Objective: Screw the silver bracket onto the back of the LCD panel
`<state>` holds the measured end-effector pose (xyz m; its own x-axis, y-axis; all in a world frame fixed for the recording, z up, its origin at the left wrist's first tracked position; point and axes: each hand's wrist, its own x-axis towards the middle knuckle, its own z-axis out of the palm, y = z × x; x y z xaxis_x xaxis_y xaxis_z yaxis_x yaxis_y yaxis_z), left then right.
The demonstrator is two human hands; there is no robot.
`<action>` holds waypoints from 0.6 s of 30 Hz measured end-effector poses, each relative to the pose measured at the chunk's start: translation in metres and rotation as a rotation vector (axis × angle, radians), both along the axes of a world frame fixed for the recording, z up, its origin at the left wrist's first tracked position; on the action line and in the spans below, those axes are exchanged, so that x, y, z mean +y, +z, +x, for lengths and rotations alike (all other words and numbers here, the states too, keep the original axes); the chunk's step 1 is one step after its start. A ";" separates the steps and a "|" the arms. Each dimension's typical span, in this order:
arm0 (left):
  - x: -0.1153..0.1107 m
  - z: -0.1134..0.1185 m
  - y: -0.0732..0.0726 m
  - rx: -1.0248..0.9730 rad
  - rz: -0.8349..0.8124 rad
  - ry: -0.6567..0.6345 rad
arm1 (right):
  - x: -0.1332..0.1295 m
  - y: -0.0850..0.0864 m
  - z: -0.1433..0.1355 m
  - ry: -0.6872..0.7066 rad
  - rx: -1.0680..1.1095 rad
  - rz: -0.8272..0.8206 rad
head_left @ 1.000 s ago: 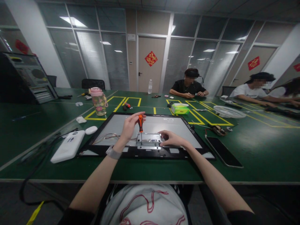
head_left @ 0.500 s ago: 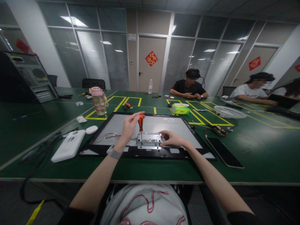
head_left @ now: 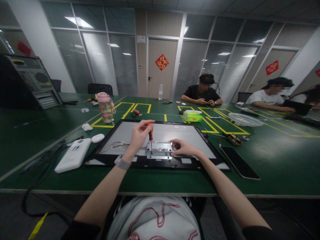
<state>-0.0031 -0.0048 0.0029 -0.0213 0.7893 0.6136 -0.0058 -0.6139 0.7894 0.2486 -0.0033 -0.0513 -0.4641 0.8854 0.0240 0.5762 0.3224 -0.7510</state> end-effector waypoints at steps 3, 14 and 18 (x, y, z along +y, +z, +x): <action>-0.002 0.001 0.002 0.006 0.053 0.054 | -0.001 0.001 0.000 0.003 -0.001 0.000; 0.001 -0.002 -0.001 -0.053 0.006 -0.084 | -0.001 0.001 0.000 0.009 0.012 -0.003; -0.001 -0.001 0.000 0.029 0.038 0.006 | 0.000 -0.001 0.001 0.015 0.022 -0.008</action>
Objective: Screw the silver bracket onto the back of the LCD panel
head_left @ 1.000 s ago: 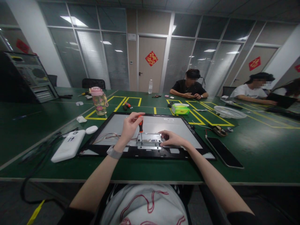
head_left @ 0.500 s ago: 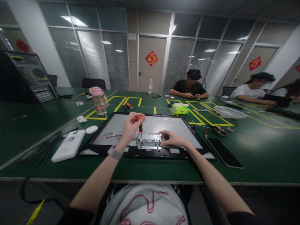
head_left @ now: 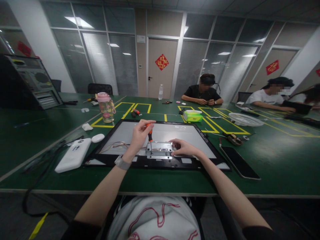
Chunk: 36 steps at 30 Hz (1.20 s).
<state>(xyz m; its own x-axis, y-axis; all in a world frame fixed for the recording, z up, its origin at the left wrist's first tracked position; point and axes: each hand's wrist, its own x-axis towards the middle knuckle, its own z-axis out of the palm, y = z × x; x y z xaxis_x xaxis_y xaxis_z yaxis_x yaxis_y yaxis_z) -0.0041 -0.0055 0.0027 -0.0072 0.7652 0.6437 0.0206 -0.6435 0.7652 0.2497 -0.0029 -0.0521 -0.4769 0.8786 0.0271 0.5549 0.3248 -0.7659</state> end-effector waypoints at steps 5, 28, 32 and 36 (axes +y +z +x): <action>0.005 0.001 -0.004 -0.176 -0.092 -0.203 | 0.001 -0.001 0.000 0.004 0.000 -0.007; 0.003 0.001 -0.003 -0.044 -0.009 -0.025 | 0.003 -0.003 0.001 0.000 -0.009 0.004; 0.007 0.000 -0.006 -0.107 -0.043 -0.130 | 0.004 -0.004 0.001 0.001 -0.007 0.006; 0.003 0.001 -0.003 -0.068 -0.055 -0.100 | 0.005 -0.005 0.001 0.014 0.008 0.000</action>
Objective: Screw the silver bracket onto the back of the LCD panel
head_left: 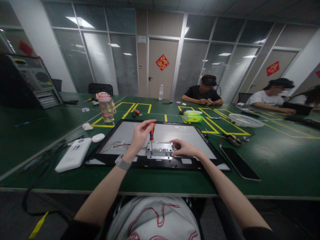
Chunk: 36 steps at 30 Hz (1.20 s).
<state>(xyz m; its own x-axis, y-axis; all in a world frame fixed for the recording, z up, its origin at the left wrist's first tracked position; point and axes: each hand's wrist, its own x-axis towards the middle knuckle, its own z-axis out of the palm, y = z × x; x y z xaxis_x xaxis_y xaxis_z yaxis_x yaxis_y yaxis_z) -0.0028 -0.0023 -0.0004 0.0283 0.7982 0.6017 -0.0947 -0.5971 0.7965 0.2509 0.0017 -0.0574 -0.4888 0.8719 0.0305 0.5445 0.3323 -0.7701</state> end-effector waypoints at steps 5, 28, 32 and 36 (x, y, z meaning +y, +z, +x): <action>-0.002 0.000 0.001 -0.014 0.050 0.077 | 0.000 0.001 0.000 0.007 0.003 0.003; -0.003 -0.001 0.001 0.066 0.070 0.128 | -0.001 0.002 -0.001 -0.018 -0.017 0.015; -0.001 -0.001 0.000 0.015 0.065 0.094 | -0.001 0.001 -0.001 -0.020 -0.014 0.021; 0.000 -0.001 -0.001 -0.035 -0.037 0.003 | -0.001 0.002 0.000 -0.017 -0.025 0.024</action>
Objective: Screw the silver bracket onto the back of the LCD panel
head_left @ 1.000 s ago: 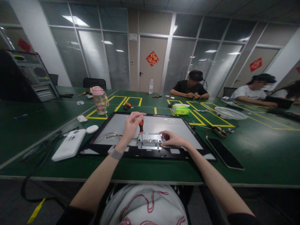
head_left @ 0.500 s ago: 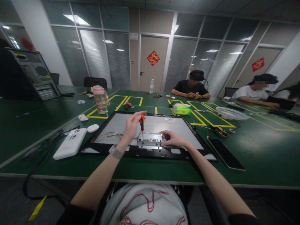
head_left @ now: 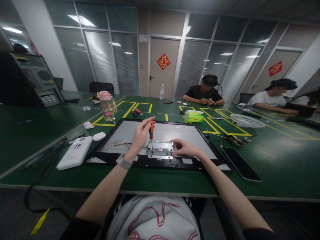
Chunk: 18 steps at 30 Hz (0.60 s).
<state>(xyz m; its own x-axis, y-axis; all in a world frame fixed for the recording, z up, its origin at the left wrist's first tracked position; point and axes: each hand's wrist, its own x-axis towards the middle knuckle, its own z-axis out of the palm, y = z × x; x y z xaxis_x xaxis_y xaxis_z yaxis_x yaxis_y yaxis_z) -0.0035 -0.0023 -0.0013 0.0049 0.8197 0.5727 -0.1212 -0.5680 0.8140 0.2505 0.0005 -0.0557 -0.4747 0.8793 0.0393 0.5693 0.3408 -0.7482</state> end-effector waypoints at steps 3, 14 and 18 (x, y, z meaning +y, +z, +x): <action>-0.003 0.001 0.002 0.036 0.017 0.038 | 0.000 0.000 0.000 0.000 -0.003 -0.004; -0.006 0.002 0.005 0.069 0.083 0.099 | 0.000 0.000 0.001 -0.002 -0.008 -0.002; -0.004 0.002 0.002 -0.038 0.005 -0.096 | -0.001 0.001 0.000 -0.002 -0.007 -0.004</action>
